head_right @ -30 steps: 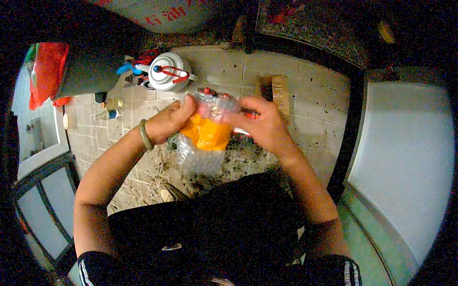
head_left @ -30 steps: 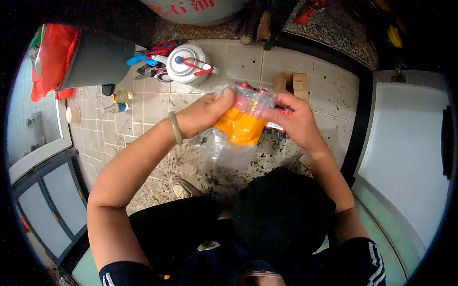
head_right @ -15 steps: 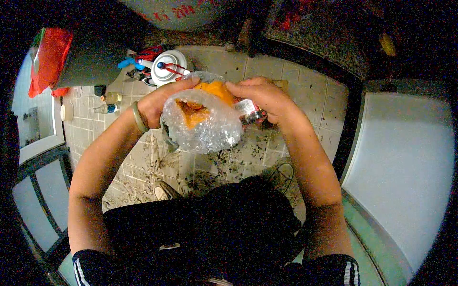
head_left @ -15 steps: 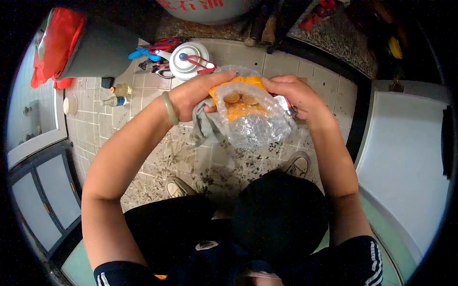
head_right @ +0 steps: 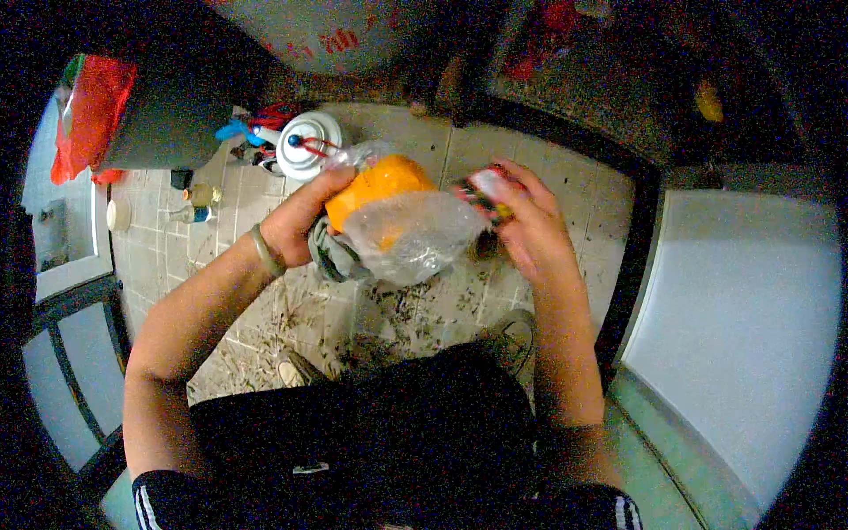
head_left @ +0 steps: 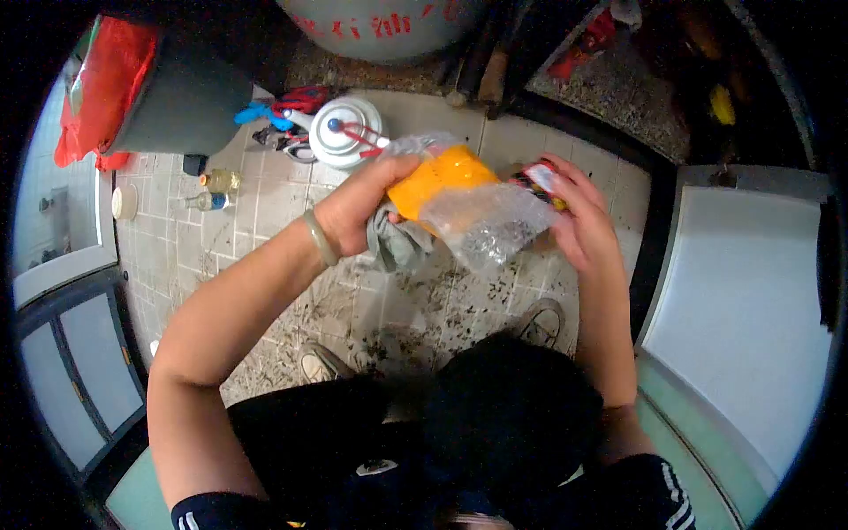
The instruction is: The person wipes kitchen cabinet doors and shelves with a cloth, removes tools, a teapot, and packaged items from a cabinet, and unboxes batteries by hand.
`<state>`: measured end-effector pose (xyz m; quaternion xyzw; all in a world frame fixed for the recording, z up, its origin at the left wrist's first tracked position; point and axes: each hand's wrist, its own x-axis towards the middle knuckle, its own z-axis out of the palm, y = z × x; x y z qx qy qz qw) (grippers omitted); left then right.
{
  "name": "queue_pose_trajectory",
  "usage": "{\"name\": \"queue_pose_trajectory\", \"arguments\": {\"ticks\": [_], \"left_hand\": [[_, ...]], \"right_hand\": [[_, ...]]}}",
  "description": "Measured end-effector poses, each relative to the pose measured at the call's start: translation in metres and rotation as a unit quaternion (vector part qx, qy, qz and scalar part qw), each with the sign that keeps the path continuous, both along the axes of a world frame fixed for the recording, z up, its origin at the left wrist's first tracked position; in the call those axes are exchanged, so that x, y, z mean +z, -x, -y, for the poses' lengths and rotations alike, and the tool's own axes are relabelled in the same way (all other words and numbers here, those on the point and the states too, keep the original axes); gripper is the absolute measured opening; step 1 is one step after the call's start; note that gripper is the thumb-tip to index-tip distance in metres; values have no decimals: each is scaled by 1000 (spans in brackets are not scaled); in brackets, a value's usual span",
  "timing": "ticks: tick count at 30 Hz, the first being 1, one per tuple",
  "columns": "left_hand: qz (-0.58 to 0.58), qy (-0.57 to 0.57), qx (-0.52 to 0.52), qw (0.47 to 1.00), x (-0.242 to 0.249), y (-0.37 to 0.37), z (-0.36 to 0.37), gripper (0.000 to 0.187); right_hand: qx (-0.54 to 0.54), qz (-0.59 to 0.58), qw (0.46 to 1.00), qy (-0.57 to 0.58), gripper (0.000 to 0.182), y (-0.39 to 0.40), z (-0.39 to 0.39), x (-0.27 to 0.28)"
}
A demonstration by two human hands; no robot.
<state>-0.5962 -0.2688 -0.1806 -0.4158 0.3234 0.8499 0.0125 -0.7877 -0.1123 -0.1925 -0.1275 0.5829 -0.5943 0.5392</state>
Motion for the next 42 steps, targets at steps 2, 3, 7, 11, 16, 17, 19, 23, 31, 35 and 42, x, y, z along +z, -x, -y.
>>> {"name": "queue_pose_trajectory", "arguments": {"ticks": [2, 3, 7, 11, 16, 17, 19, 23, 31, 35, 42], "left_hand": [[-23, 21, 31, 999, -7, 0, 2, 26], [-38, 35, 62, 997, -9, -1, 3, 26], [-54, 32, 40, 997, -4, 0, 2, 26], [-67, 60, 25, 996, 1, 12, -10, 26], [-53, 27, 19, 998, 9, 13, -22, 26], [-53, 28, 18, 998, 9, 12, -23, 26], [-92, 43, 17, 995, 10, 13, -26, 26], [-125, -10, 11, 992, 8, 10, -31, 33], [-142, -18, 19, 989, 12, 4, -25, 37], [-147, 5, -23, 989, 13, 5, -27, 36], [-145, 14, -42, 988, 16, 4, -29, 43]], "right_hand": [[-146, 43, 981, 118, 37, 9, -17, 9], [-148, 36, 980, 124, 37, 7, -21, 16], [-203, -15, 956, 210, 47, 2, -44, 33], [-190, -88, 970, 122, 50, -18, -39, 32], [-205, 73, 967, 135, 39, -23, -24, 32], [-193, 75, 971, 117, 38, -25, -22, 33], [-204, 49, 970, 125, 40, -32, -19, 31], [-202, -83, 971, 93, 49, -37, -10, 27], [-119, -277, 953, 26, 52, -30, -17, 22], [-96, -180, 974, 100, 48, -36, -9, 34], [-177, -49, 971, 155, 39, -22, -16, 21]]}}
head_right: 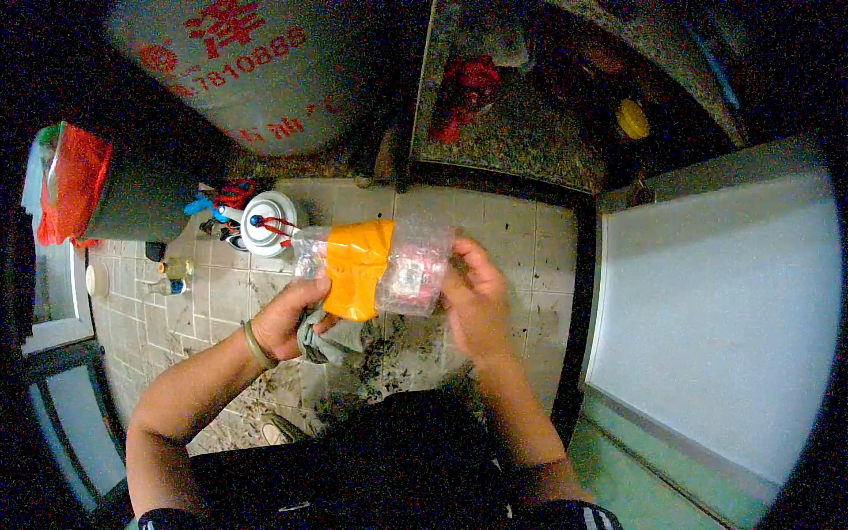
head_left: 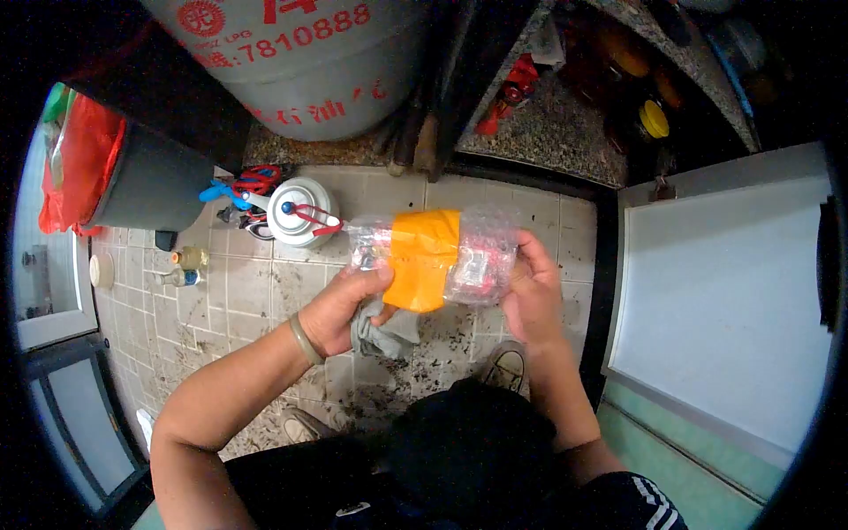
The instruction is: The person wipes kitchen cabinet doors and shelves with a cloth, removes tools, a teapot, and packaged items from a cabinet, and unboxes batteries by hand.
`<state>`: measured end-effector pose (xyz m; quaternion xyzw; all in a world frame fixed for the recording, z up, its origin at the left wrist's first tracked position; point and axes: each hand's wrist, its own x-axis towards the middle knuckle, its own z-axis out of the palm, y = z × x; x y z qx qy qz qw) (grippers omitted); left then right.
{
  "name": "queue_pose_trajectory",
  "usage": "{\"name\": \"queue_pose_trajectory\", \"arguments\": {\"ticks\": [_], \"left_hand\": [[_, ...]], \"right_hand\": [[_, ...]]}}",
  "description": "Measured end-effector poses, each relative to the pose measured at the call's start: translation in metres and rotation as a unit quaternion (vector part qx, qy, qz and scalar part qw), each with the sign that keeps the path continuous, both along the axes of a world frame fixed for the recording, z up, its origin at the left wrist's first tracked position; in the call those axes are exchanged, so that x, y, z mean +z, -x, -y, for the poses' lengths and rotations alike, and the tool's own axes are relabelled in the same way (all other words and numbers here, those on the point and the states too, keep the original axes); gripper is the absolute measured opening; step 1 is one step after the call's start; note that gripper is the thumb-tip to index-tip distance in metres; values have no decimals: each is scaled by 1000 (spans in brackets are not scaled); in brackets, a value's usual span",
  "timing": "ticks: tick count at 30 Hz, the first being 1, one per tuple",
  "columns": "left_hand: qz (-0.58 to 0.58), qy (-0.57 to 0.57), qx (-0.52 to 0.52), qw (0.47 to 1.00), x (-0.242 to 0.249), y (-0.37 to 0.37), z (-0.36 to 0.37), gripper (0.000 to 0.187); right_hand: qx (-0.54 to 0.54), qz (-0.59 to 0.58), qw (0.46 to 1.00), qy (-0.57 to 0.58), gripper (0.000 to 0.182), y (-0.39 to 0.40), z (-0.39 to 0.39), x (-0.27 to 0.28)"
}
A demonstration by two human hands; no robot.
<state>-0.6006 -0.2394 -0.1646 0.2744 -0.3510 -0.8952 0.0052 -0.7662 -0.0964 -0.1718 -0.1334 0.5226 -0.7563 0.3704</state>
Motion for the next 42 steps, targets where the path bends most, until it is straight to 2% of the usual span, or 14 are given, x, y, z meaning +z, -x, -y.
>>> {"name": "queue_pose_trajectory", "arguments": {"ticks": [3, 6, 11, 16, 21, 23, 24, 27, 29, 35, 37, 39, 41, 42], "left_hand": [[-13, -33, -11, 999, -4, -5, -1, 50], [9, -122, 0, 992, -9, -2, -2, 47], [8, -64, -15, 998, -17, 3, -7, 59], [-76, -66, -106, 989, -27, 1, -1, 75], [-40, -113, -67, 990, -47, 3, -3, 89], [-99, -166, -132, 972, -68, -1, 7, 87], [-25, -47, -30, 998, -23, 7, -1, 61], [-12, 41, 5, 999, -16, 9, 3, 50], [-15, 31, 0, 999, -12, 9, 3, 42], [90, 57, 12, 994, -12, 10, -16, 40], [97, -2, -65, 993, 0, 6, -21, 41], [95, 52, -99, 989, -10, -1, -38, 35], [-9, 227, -113, 967, -37, -10, -57, 30], [77, 167, -161, 970, -23, -4, -52, 26]], "right_hand": [[38, 54, 996, -63, 31, 10, -5, 38], [90, -91, 987, -93, 21, 14, -1, 55], [64, -119, 989, -66, 17, 9, 8, 67], [36, -249, 944, -213, 17, 1, 15, 90], [42, -221, 970, -96, 19, -5, 21, 91], [51, -260, 962, -66, 22, -1, 19, 81], [37, -222, 973, -48, 27, 9, 17, 64], [27, -144, 982, -117, 42, 18, 10, 58], [5, 66, 996, -58, 44, 12, 8, 48], [110, -67, 981, -148, 30, 6, -25, 14], [109, -79, 970, -203, 25, 7, -53, -1], [112, -92, 956, -254, 20, 4, -75, -7], [99, -133, 935, -315, 26, -3, -94, -9], [59, -129, 959, -246, 30, -7, -102, -15]]}}
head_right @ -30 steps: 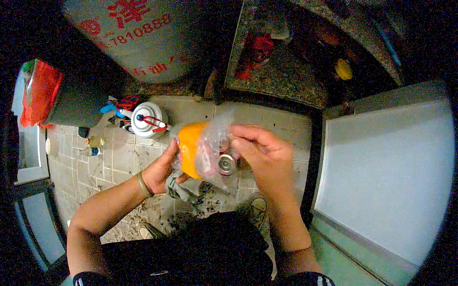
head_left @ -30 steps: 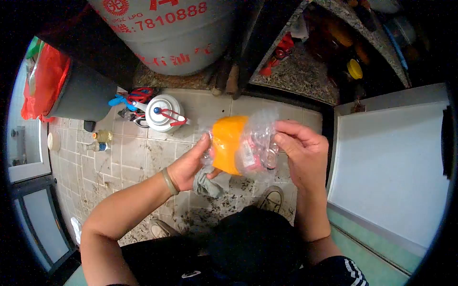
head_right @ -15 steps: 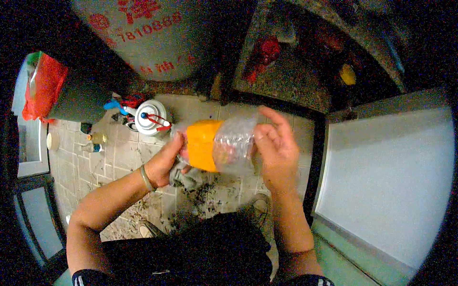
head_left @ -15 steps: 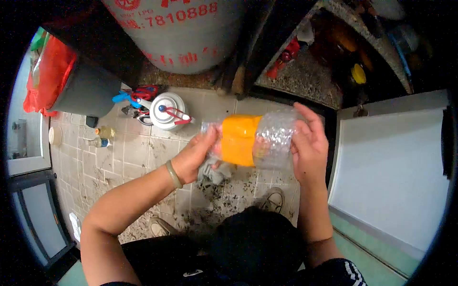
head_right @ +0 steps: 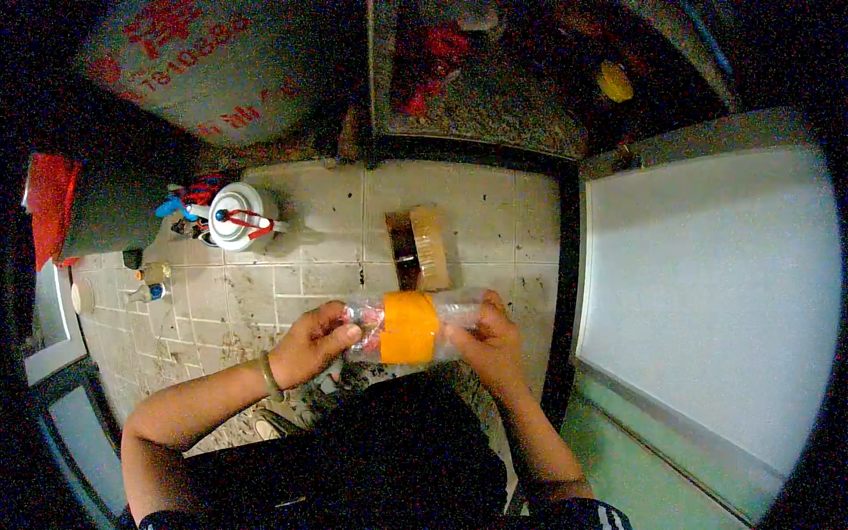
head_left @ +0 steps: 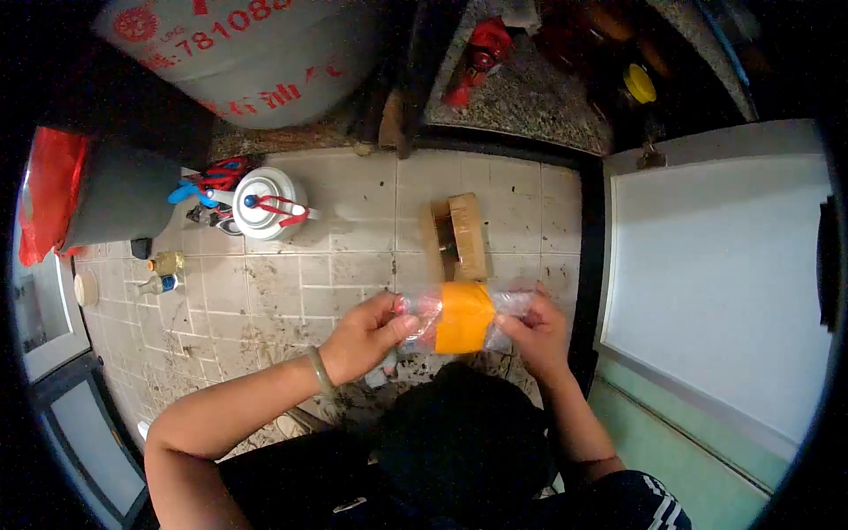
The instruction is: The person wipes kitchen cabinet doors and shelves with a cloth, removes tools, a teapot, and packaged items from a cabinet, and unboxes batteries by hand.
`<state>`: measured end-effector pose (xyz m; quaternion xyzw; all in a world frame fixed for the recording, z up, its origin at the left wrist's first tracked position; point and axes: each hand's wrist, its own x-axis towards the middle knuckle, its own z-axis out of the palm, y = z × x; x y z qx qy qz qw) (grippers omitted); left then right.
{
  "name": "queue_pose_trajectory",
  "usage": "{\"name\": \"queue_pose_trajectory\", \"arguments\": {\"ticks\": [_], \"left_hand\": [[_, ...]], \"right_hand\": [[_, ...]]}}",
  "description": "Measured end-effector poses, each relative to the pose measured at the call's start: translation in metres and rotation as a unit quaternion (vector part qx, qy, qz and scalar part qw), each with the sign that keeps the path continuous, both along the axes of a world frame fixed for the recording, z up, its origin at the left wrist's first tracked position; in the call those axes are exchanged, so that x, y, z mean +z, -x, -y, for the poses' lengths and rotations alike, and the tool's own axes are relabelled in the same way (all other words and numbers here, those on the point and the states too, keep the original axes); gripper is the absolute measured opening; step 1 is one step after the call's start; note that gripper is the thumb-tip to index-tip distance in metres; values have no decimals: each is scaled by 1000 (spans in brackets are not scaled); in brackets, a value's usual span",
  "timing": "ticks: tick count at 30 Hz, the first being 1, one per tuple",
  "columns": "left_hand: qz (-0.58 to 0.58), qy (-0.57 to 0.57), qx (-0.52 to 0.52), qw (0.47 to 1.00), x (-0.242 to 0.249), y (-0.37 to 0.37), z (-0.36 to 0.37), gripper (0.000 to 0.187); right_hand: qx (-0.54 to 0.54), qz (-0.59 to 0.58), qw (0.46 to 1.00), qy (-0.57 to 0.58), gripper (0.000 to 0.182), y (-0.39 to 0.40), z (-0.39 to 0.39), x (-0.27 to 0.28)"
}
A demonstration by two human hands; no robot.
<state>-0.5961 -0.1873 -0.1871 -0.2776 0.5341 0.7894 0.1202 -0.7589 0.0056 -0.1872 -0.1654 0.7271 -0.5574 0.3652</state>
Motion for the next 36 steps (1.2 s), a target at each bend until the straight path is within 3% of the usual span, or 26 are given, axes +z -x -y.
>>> {"name": "queue_pose_trajectory", "arguments": {"ticks": [1, 4, 7, 9, 11, 13, 15, 17, 19, 20, 23, 25, 29, 30, 32, 34, 36], "left_hand": [[2, -1, -3, 1000, -2, 7, 1, 26], [-110, 246, -21, 963, -9, 41, 3, 27], [-121, 267, 3, 956, -4, 92, 11, 27], [-128, 354, -20, 926, -6, 114, 14, 27], [-117, 405, -10, 907, -24, 122, 18, 25], [-105, 455, -2, 884, -36, 120, 17, 23], [-116, 538, 32, 835, -47, 106, 29, 23], [-85, 541, 21, 837, -65, 96, 34, 28], [-50, 473, 98, 874, -70, 91, 38, 33], [-58, 403, 76, 910, -76, 90, 41, 34], [-68, 312, 48, 946, -87, 93, 43, 32], [-77, 306, 40, 948, -91, 97, 44, 32], [-53, 325, 8, 944, -78, 102, 43, 29], [-62, 328, 5, 943, -91, 101, 42, 29], [-137, 225, 58, 963, -129, 99, 41, 39], [-113, 283, 64, 950, -101, 95, 31, 42], [-89, 337, 74, 934, -96, 91, 19, 45]], "right_hand": [[-3, 2, 1000, -1, 30, 2, -4, -2], [33, -7, 995, 95, 30, 18, -19, -2], [34, -86, 992, 87, 31, 29, -19, -1], [-43, -156, 983, 83, 33, 29, -7, 5], [-34, -191, 978, 73, 32, 26, 2, -5], [35, -392, 918, -50, 30, 16, 22, -16], [64, -335, 940, -27, 31, 14, 31, -44], [94, -272, 958, -5, 33, 9, 37, -54], [89, -232, 968, -27, 46, 5, 44, -48], [90, -233, 968, -27, 46, 4, 48, -43], [76, -271, 958, -64, 54, 7, 52, -36], [171, -393, 899, -88, 54, 14, 47, -41], [136, -348, 926, -56, 49, 16, 46, -57], [154, -368, 911, -103, 49, 14, 48, -59], [157, -403, 890, -145, 49, 14, 53, -59], [216, -349, 882, -230, 57, 11, 51, -54], [226, -342, 886, -216, 61, 10, 56, -41]]}}
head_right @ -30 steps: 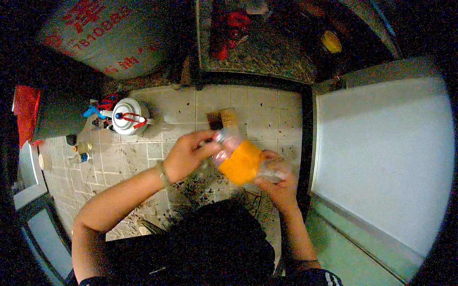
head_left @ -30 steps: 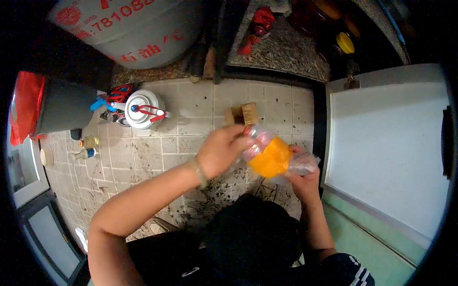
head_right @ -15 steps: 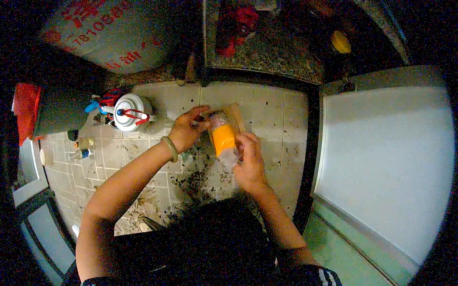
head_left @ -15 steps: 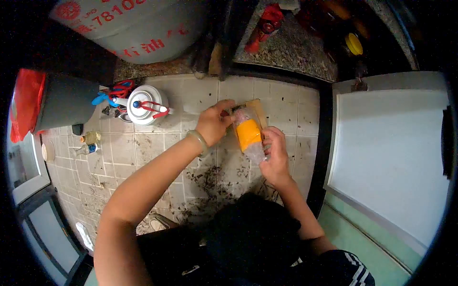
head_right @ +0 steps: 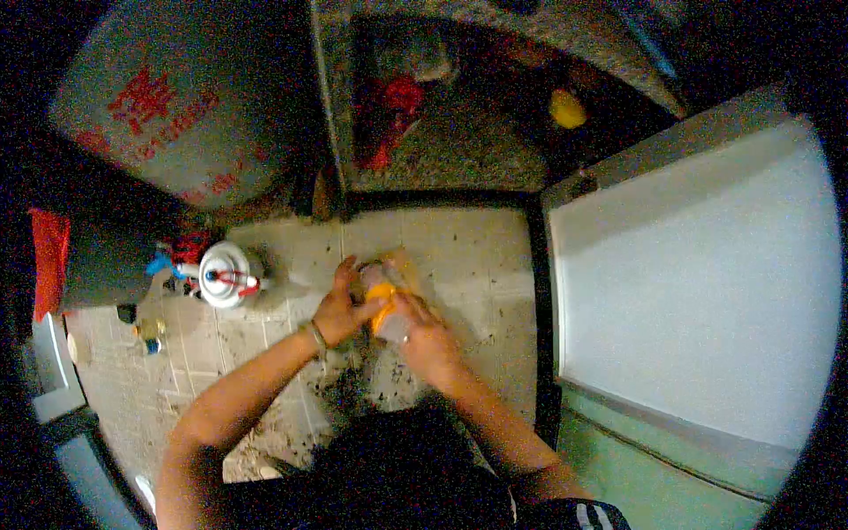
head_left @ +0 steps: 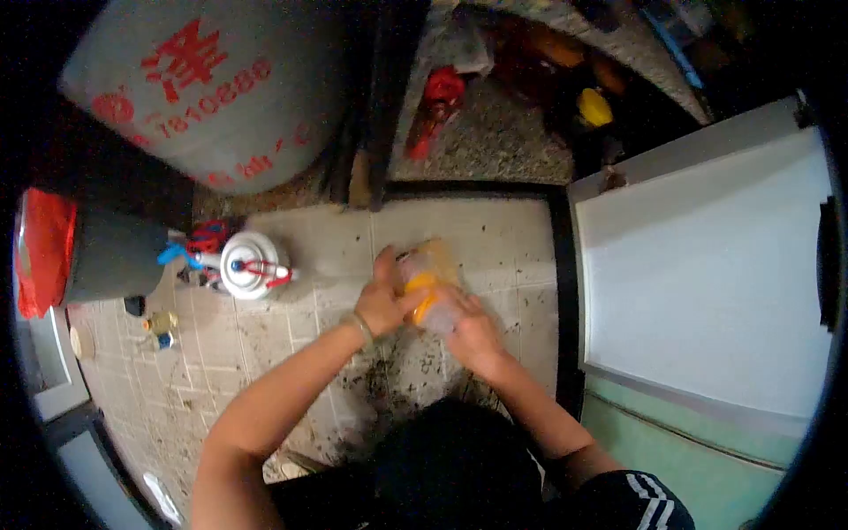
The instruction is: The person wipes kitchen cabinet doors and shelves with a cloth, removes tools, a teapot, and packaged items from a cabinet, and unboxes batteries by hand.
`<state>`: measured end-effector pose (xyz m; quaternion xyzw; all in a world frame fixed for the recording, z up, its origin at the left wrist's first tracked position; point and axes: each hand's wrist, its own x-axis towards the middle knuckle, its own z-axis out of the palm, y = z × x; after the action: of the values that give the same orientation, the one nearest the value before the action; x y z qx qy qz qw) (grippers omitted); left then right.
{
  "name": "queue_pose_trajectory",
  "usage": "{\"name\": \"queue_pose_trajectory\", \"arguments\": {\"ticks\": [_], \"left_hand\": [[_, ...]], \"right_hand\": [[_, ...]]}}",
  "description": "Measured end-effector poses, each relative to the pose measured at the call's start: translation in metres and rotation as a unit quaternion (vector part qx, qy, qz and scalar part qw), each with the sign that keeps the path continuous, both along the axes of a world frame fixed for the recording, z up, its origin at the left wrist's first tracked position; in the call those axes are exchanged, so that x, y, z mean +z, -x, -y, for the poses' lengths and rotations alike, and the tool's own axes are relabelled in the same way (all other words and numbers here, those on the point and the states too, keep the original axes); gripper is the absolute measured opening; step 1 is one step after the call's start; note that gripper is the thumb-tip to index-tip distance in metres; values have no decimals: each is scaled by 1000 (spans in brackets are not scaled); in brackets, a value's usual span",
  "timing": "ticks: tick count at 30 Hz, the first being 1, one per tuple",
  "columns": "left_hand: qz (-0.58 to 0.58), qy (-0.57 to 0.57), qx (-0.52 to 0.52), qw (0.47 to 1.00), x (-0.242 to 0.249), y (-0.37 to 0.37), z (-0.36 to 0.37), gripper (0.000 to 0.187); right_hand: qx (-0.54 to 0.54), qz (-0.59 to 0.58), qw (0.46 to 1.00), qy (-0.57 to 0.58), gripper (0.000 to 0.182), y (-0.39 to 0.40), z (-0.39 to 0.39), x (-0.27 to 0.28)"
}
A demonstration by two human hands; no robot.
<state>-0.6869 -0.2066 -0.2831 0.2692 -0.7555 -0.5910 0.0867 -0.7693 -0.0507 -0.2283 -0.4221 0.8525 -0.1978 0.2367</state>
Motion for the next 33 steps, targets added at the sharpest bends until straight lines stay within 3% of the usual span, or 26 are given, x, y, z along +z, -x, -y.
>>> {"name": "queue_pose_trajectory", "arguments": {"ticks": [2, 3, 4, 5, 6, 8, 12, 14, 17, 20, 21, 22, 24, 25, 26, 27, 30, 32, 33], "left_hand": [[23, 127, -44, 991, -21, -1, -2, 48], [18, 135, -47, 990, -15, 1, 0, 48], [99, -116, -14, 988, -9, 1, 3, 46], [174, -359, 21, 917, -4, 0, 4, 46], [173, -355, 20, 919, -1, -2, 2, 46], [161, -426, -3, 890, 4, -2, -2, 43], [169, -410, 1, 896, 9, -3, -3, 38], [149, -396, 5, 906, -10, -8, -2, 37], [172, -378, 29, 909, -3, -12, -1, 37], [199, -409, 72, 888, 23, -17, -3, 36], [201, -411, 77, 886, 7, -25, 1, 36], [141, -240, -35, 960, -21, -38, 6, 35], [151, -166, -84, 971, -22, -50, 3, 33], [226, -272, -24, 935, 1, -44, 3, 32], [182, -328, 5, 927, 6, -44, 1, 32], [132, -374, 34, 917, 8, -44, -1, 31], [164, -446, 37, 879, 5, -44, 1, 30], [155, -448, 37, 880, 0, -43, 2, 32], [141, -445, 37, 883, 0, -42, 2, 34]], "right_hand": [[50, 72, 996, 31, 73, 8, -1, 11], [47, 67, 996, 38, 73, 14, -2, 17], [22, 149, 985, 84, 70, 22, -2, 24], [-1, 231, 964, 129, 67, 29, 0, 31], [-1, 229, 964, 134, 67, 37, 5, 37], [-102, 267, 936, 206, 50, 62, 22, 48], [-153, 30, 952, 261, 37, 137, 85, 28], [-165, -27, 968, 188, 40, 168, 129, 25], [-206, -60, 952, 219, 40, 200, 189, -21], [-173, -50, 947, 264, 39, 194, 201, -28], [-172, -14, 942, 289, 38, 188, 192, -21], [-198, 52, 925, 320, 38, 182, 182, -13], [-284, 206, 855, 381, 39, 168, 151, 2], [-221, 351, 794, 445, 40, 157, 126, 15], [-232, 412, 755, 454, 48, 150, 105, 14], [-239, 419, 757, 441, 48, 141, 85, 12], [-214, 432, 778, 403, 53, 104, 41, 11], [-186, 422, 838, 292, 56, 81, 27, 10], [-186, 422, 838, 291, 56, 71, 20, 9]]}}
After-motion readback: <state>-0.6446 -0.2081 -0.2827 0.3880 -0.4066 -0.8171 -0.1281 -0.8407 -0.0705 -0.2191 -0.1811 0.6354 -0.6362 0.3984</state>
